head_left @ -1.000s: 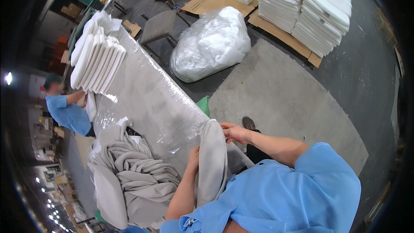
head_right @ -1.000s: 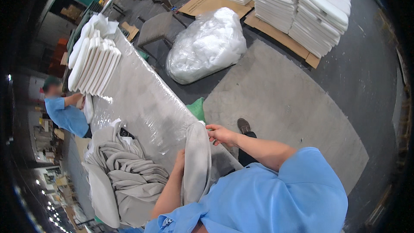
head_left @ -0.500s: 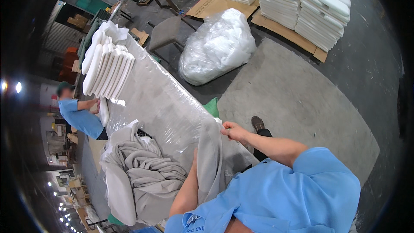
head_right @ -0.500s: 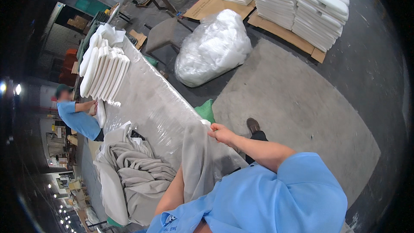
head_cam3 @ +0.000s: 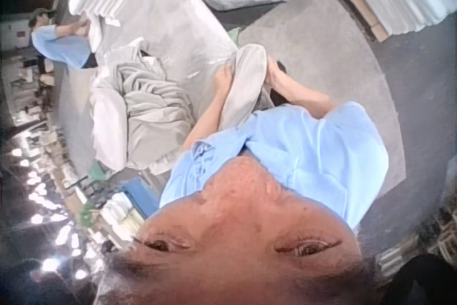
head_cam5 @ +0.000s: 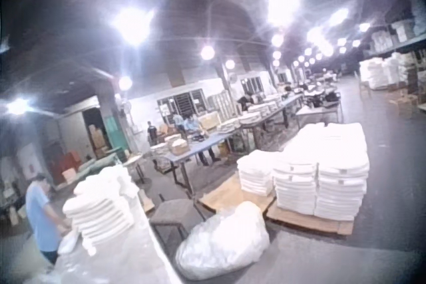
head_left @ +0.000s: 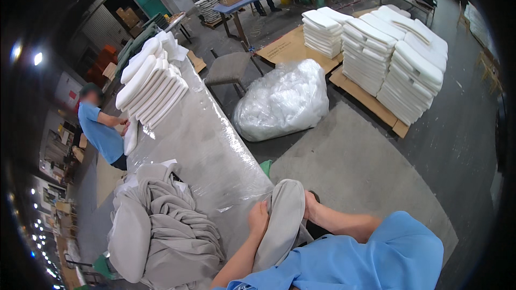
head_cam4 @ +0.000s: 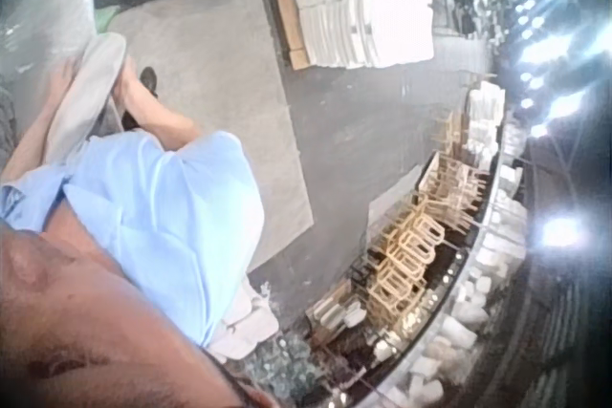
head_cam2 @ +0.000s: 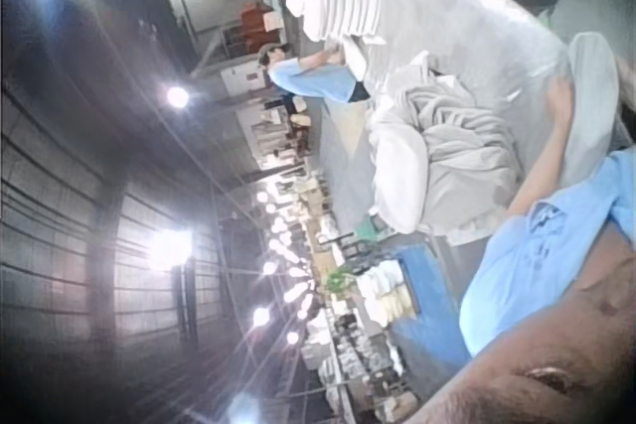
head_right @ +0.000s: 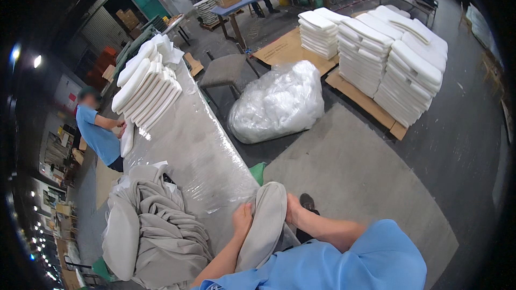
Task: The person inserts white foam cushions into gray fabric covers one at a time, smoothing the fabric and stacking the finished cushions on a nearby pallet. The person repeats this process for multiple cushions throughout the clip.
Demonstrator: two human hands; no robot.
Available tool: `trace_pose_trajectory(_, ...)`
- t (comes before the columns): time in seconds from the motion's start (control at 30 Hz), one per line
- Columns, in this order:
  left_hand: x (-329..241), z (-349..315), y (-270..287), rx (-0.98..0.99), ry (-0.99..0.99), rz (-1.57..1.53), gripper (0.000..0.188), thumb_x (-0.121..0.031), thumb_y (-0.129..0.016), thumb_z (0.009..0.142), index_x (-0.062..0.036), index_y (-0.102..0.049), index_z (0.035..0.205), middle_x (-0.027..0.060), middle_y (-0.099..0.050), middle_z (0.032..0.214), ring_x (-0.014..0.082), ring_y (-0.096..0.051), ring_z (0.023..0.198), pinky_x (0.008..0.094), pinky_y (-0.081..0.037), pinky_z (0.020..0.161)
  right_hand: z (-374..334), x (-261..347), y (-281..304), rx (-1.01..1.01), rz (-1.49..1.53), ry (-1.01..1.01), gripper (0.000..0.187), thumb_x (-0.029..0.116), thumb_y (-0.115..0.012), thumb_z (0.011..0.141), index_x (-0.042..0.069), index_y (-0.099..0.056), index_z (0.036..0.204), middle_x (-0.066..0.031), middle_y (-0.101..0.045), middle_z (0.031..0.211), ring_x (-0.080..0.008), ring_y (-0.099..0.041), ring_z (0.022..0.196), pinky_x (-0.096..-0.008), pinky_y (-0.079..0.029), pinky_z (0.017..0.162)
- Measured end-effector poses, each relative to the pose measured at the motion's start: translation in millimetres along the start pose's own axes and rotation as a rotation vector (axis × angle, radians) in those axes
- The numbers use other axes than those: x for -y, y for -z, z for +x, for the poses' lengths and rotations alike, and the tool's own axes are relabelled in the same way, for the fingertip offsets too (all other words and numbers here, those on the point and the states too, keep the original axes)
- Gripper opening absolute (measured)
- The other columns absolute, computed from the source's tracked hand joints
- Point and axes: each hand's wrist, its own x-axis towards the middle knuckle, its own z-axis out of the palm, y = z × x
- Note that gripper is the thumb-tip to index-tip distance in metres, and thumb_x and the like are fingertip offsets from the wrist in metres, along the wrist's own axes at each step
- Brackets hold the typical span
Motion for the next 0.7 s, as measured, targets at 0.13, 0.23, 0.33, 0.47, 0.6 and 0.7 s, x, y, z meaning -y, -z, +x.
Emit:
trace_pose_trajectory(0.13, 17.5, 3.2, 9.5, 0.291, 0.187, -0.489, 0.039, -0.037, -0.061, 0.107, 0.0000, -0.074, 0.110, 0.0121, -0.078, 0.103, 0.0210, -0.070, 0.085, 0.0363, -0.055, 0.079, -1.0, 7.2, -3.5, 0.087, 0.010, -0.007, 0.040, 0.028, -0.043, 0.106, 0.004, -0.072, 0.121, -0.0168, -0.075, 0.118, -0.0325, -0.073, 0.106, -0.0499, -0.060, 0.098)
trace_pose_trajectory(0.23, 7.8, 19.7, 17.0, 0.675, 0.586, -0.554, 0.043, -0.039, -0.065, 0.105, -0.0006, -0.073, 0.121, 0.0056, -0.076, 0.113, 0.0141, -0.069, 0.095, 0.0324, -0.055, 0.085, -1.2, 9.0, 1.2, 0.084, -0.016, 0.003, 0.037, 0.029, -0.046, 0.107, 0.007, -0.073, 0.120, -0.0129, -0.077, 0.114, -0.0283, -0.075, 0.101, -0.0449, -0.062, 0.093)
trace_pose_trajectory(0.33, 33.9, 32.0, 11.7, 0.839, 0.602, -0.598, 0.055, -0.049, -0.068, 0.101, 0.0012, -0.072, 0.123, 0.0096, -0.075, 0.118, 0.0169, -0.068, 0.104, 0.0329, -0.053, 0.089, 11.2, 11.9, 1.0, 0.129, -0.080, -0.041, 0.033, 0.027, -0.050, 0.107, 0.007, -0.073, 0.119, -0.0121, -0.077, 0.113, -0.0270, -0.076, 0.099, -0.0428, -0.063, 0.091)
trace_pose_trajectory(0.47, 18.2, 50.2, 4.1, 0.917, 0.481, -0.660, 0.051, -0.045, -0.062, 0.105, 0.0021, -0.072, 0.122, 0.0087, -0.075, 0.120, 0.0185, -0.068, 0.105, 0.0335, -0.053, 0.091, 61.9, 12.9, 57.6, 0.231, -0.064, -0.047, 0.033, 0.025, -0.047, 0.108, 0.007, -0.070, 0.125, -0.0133, -0.075, 0.118, -0.0284, -0.074, 0.103, -0.0433, -0.061, 0.094)
trace_pose_trajectory(0.6, 3.2, 26.7, 8.7, 0.633, 0.480, -0.541, 0.046, -0.041, -0.058, 0.108, 0.0019, -0.072, 0.117, 0.0165, -0.076, 0.107, 0.0249, -0.071, 0.098, 0.0393, -0.053, 0.087, 44.4, 1.3, 59.7, 0.433, -0.192, -0.103, 0.033, 0.022, -0.050, 0.109, 0.007, -0.065, 0.134, -0.0134, -0.073, 0.122, -0.0291, -0.073, 0.106, -0.0445, -0.059, 0.098)
trace_pose_trajectory(0.7, 2.4, 13.5, -15.3, 0.349, 0.205, -0.191, 0.041, -0.037, -0.055, 0.107, 0.0007, -0.069, 0.103, 0.0301, -0.070, 0.092, 0.0432, -0.069, 0.089, 0.0501, -0.051, 0.079, 20.8, 10.9, 53.4, 0.380, -0.194, -0.152, 0.034, 0.021, -0.055, 0.108, 0.008, -0.062, 0.139, -0.0114, -0.069, 0.129, -0.0252, -0.068, 0.115, -0.0420, -0.055, 0.103)
